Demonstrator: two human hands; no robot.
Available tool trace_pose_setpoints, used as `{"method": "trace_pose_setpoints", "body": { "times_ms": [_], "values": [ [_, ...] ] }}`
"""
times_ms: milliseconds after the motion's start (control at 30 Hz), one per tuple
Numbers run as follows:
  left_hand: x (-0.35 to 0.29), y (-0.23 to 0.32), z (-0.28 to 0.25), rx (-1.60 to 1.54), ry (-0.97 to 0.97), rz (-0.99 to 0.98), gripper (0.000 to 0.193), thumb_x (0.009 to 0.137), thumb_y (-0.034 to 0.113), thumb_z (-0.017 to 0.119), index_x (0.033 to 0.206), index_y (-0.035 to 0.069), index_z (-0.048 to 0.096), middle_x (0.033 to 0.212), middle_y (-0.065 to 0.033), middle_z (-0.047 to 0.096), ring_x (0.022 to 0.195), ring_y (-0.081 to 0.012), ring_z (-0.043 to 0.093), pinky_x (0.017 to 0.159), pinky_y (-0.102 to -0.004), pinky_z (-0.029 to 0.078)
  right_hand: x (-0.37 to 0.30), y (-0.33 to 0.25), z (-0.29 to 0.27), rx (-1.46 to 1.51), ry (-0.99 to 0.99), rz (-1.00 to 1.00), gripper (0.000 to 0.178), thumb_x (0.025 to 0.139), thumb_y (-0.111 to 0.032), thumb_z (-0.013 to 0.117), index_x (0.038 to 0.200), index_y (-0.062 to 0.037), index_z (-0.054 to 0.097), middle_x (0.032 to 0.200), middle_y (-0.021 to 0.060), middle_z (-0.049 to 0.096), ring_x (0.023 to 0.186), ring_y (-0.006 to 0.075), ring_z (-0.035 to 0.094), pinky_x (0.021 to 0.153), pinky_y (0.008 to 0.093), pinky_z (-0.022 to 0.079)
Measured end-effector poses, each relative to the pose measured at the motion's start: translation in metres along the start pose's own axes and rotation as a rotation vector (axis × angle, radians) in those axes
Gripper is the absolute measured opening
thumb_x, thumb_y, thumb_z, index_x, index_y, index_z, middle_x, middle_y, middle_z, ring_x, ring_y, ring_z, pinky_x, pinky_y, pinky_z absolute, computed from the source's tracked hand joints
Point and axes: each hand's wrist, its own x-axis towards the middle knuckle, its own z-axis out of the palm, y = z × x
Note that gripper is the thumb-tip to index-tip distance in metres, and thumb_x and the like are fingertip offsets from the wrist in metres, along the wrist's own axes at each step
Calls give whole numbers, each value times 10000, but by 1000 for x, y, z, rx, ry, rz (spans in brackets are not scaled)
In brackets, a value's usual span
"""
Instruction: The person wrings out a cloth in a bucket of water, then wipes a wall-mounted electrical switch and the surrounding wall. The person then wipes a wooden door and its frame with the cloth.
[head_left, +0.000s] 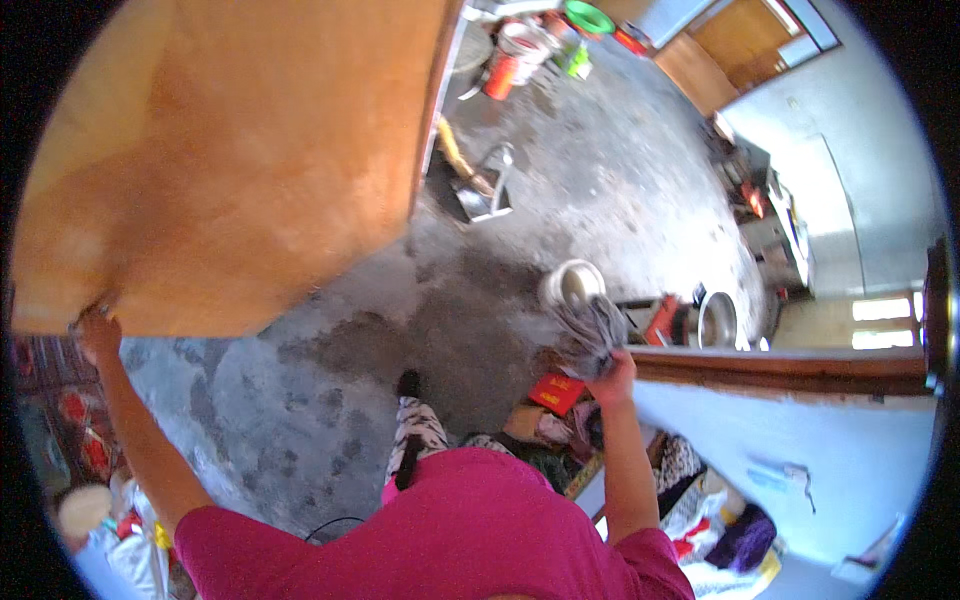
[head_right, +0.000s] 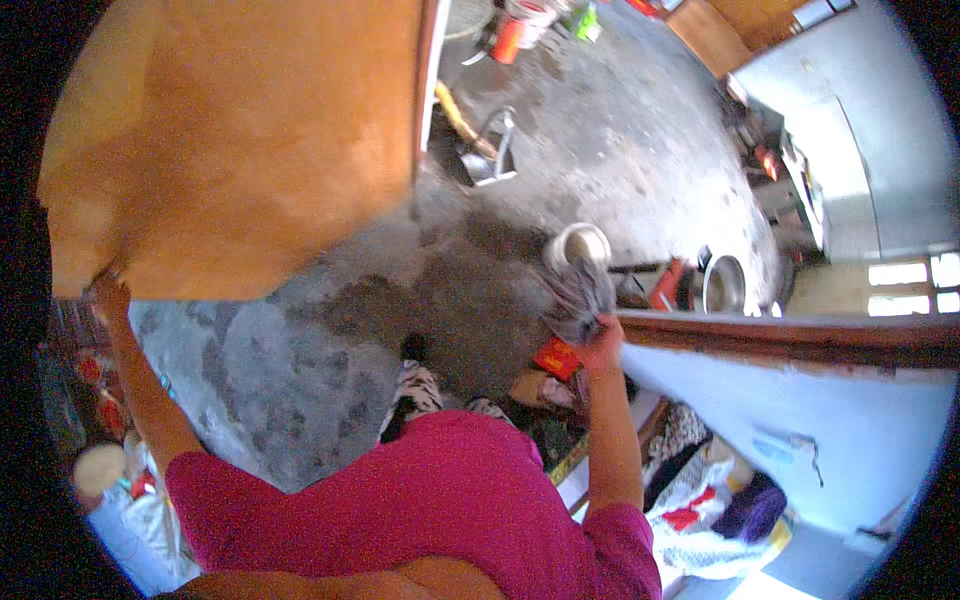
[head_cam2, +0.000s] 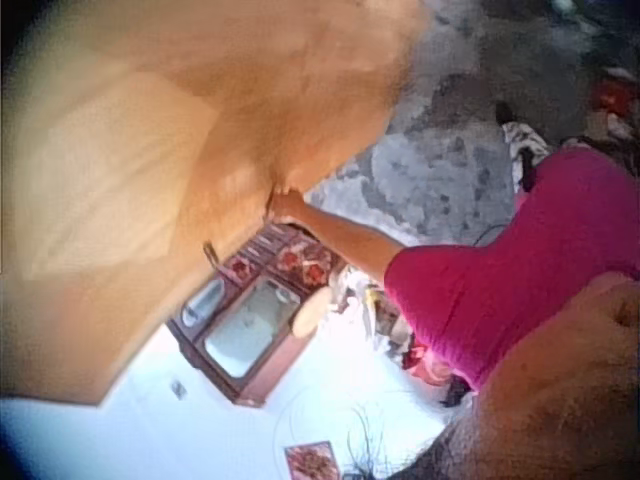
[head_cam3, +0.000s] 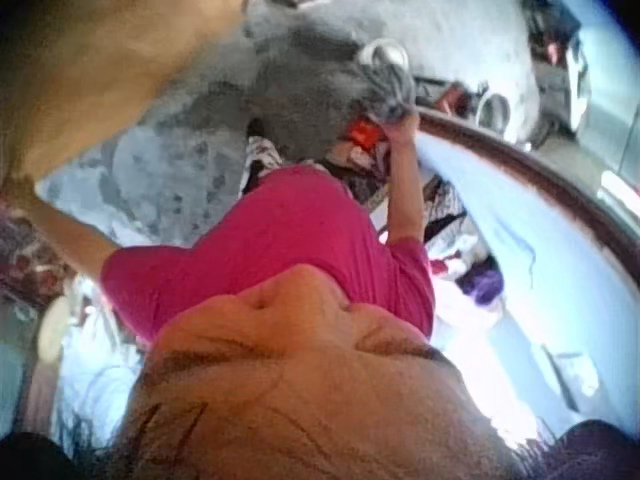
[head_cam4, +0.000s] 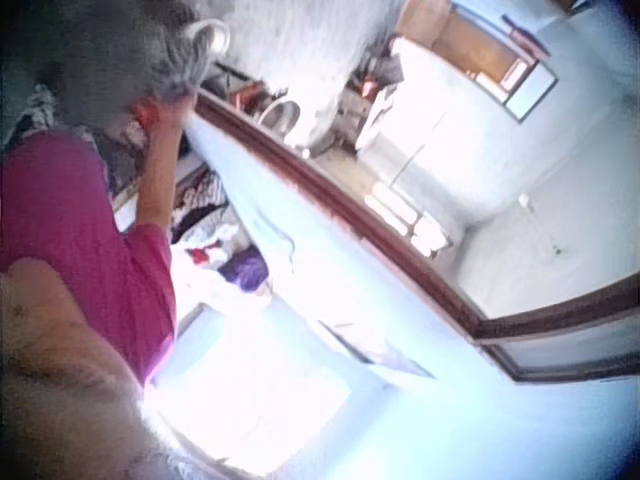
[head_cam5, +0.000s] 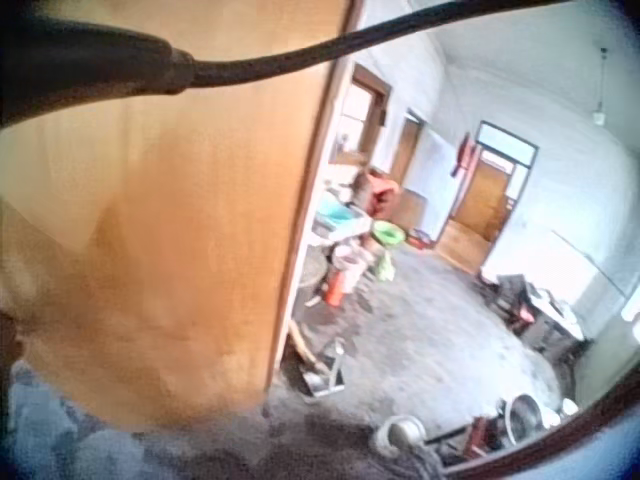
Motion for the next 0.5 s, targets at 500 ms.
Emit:
{"method": "trace_pose_setpoints", "body": {
  "times_ms": [500],
  "values": [
    [-316, 11, -145, -742, 724, -216, 470, 939, 276, 699, 1323, 37, 568, 1255, -167, 621, 1153, -372, 594, 981, -467, 495, -44, 34, -38, -101, -281, 90, 595, 840, -294, 655, 1375, -51, 561, 1336, 137, 640, 1226, 353, 608, 1072, 544, 468]
  ]
}}
